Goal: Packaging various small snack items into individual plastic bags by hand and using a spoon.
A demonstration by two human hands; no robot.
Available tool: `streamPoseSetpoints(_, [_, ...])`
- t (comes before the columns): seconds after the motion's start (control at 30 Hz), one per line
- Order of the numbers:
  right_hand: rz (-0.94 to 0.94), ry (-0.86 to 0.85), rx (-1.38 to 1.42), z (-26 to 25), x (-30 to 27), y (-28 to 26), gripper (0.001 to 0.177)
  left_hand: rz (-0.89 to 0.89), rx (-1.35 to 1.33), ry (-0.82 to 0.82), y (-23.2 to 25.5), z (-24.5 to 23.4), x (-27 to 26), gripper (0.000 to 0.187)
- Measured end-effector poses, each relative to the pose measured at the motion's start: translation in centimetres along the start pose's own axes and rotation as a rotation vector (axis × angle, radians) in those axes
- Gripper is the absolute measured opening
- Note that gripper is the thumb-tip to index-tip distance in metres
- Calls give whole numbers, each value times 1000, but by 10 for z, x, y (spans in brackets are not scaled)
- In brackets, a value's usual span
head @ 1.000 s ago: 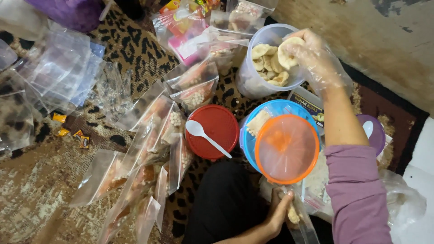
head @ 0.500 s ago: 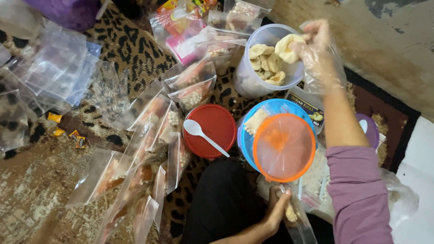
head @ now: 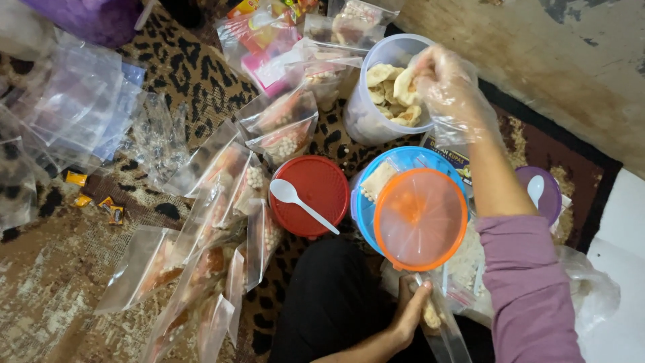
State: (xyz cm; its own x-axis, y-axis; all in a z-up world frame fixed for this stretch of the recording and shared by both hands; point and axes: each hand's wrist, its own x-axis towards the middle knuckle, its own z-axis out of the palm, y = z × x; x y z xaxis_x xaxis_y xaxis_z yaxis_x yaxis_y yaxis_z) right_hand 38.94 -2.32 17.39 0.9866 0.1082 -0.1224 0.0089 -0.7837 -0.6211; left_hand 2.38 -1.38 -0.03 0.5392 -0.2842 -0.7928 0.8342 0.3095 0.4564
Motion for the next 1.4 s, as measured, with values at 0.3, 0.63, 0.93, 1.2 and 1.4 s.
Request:
streamPoseSetpoints(0.3, [120, -83, 342, -55, -105, -36, 45, 119, -93, 68, -3, -3, 7, 73])
streamPoseSetpoints(0.63, [-132, 9, -104, -94, -319, 12, 35, 193, -538, -118, -41, -9, 44, 41])
streamPoseSetpoints(0.93, [-362, 186, -3, -65, -495, 52, 14, 30, -571, -285, -40, -29, 35, 65])
streamPoseSetpoints(1.2, [-290, 622, -560, 19, -558, 82, 14, 28, -585, -204, -53, -39, 55, 61])
streamPoseSetpoints(1.4, [-318, 392, -776, 59, -548, 77, 32, 58, -545, -224, -71, -47, 80, 77])
